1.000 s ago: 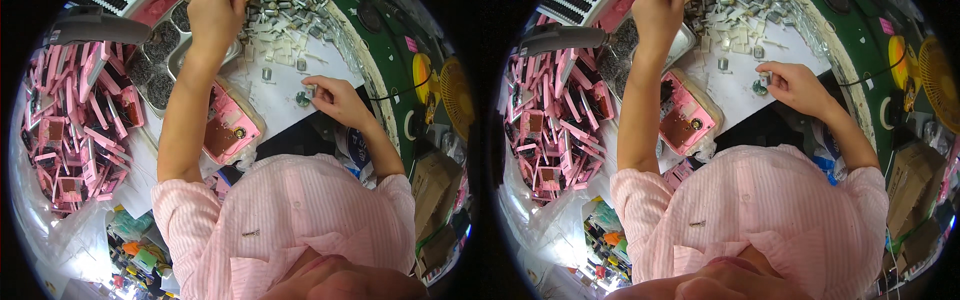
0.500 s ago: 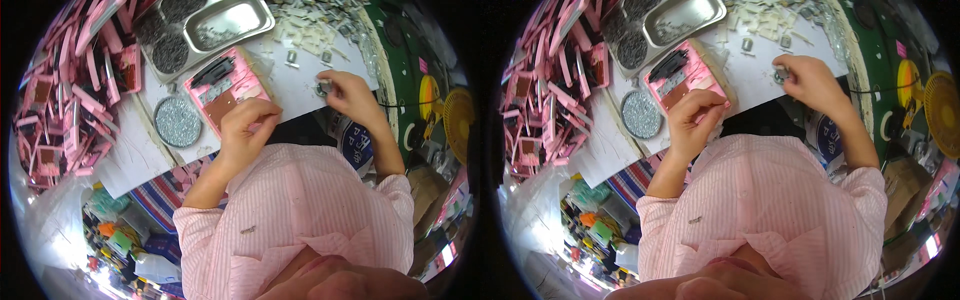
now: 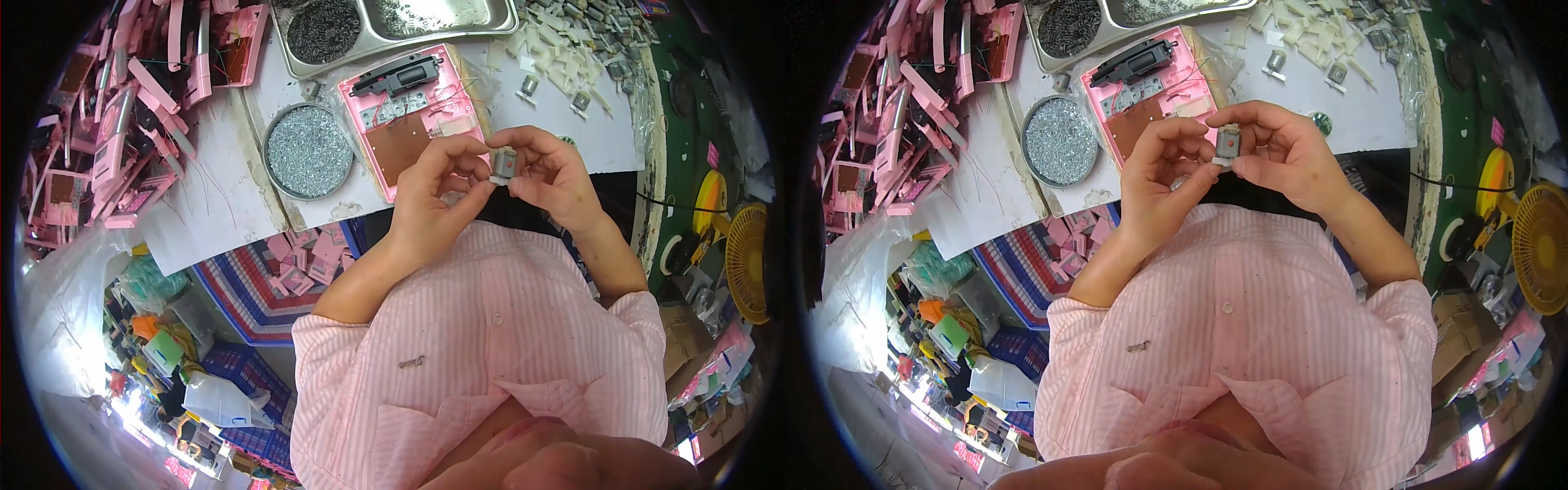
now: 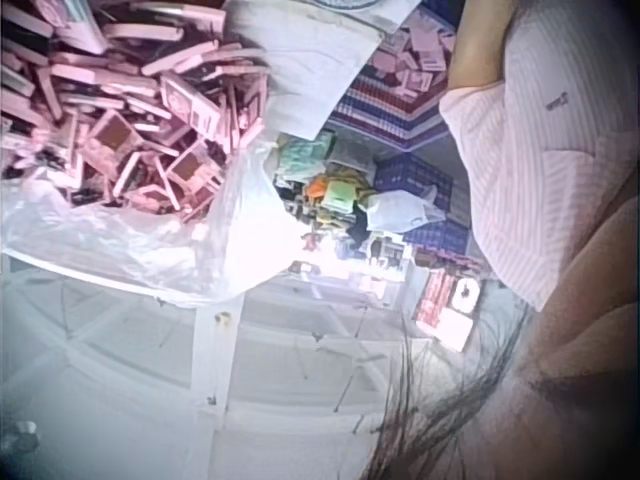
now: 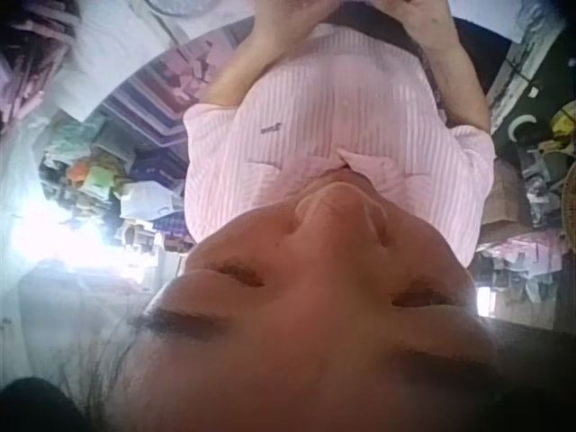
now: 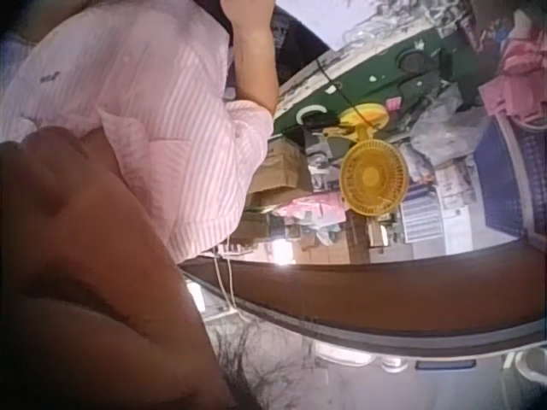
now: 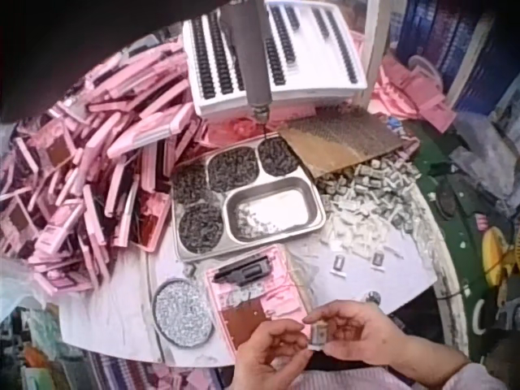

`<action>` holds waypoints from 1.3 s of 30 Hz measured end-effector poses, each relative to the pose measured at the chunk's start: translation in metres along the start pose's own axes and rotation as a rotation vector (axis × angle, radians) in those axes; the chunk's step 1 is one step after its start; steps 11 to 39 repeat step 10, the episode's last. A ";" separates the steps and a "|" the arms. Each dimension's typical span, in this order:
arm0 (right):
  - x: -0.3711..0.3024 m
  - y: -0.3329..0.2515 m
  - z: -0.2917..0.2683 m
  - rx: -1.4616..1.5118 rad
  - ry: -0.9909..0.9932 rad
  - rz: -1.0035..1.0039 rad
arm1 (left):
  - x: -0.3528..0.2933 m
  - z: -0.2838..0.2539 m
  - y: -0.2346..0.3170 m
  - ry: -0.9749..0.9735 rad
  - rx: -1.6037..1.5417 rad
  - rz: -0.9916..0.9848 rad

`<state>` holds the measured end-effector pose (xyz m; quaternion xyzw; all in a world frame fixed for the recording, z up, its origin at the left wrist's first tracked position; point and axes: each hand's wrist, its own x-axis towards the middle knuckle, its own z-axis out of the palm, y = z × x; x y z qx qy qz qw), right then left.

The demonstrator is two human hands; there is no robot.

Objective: Assemble electronic components by soldering wires and installing them into a plastic housing.

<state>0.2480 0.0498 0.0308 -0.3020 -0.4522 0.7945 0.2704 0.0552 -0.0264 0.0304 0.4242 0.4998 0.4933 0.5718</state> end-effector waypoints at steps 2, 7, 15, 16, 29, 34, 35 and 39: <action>0.001 0.003 0.001 -0.018 0.014 -0.017 | -0.001 -0.001 0.000 0.012 0.017 0.003; -0.007 0.003 0.001 -0.395 0.044 -0.069 | -0.003 0.001 -0.007 0.019 0.071 0.124; -0.009 0.000 0.003 -0.535 0.021 -0.155 | -0.007 -0.006 -0.012 -0.036 0.271 0.287; -0.009 0.000 0.003 -0.535 0.021 -0.155 | -0.007 -0.006 -0.012 -0.036 0.271 0.287; -0.009 0.000 0.003 -0.535 0.021 -0.155 | -0.007 -0.006 -0.012 -0.036 0.271 0.287; -0.009 0.000 0.003 -0.535 0.021 -0.155 | -0.007 -0.006 -0.012 -0.036 0.271 0.287; -0.009 0.000 0.003 -0.535 0.021 -0.155 | -0.007 -0.006 -0.012 -0.036 0.271 0.287; -0.009 0.000 0.003 -0.535 0.021 -0.155 | -0.007 -0.006 -0.012 -0.036 0.271 0.287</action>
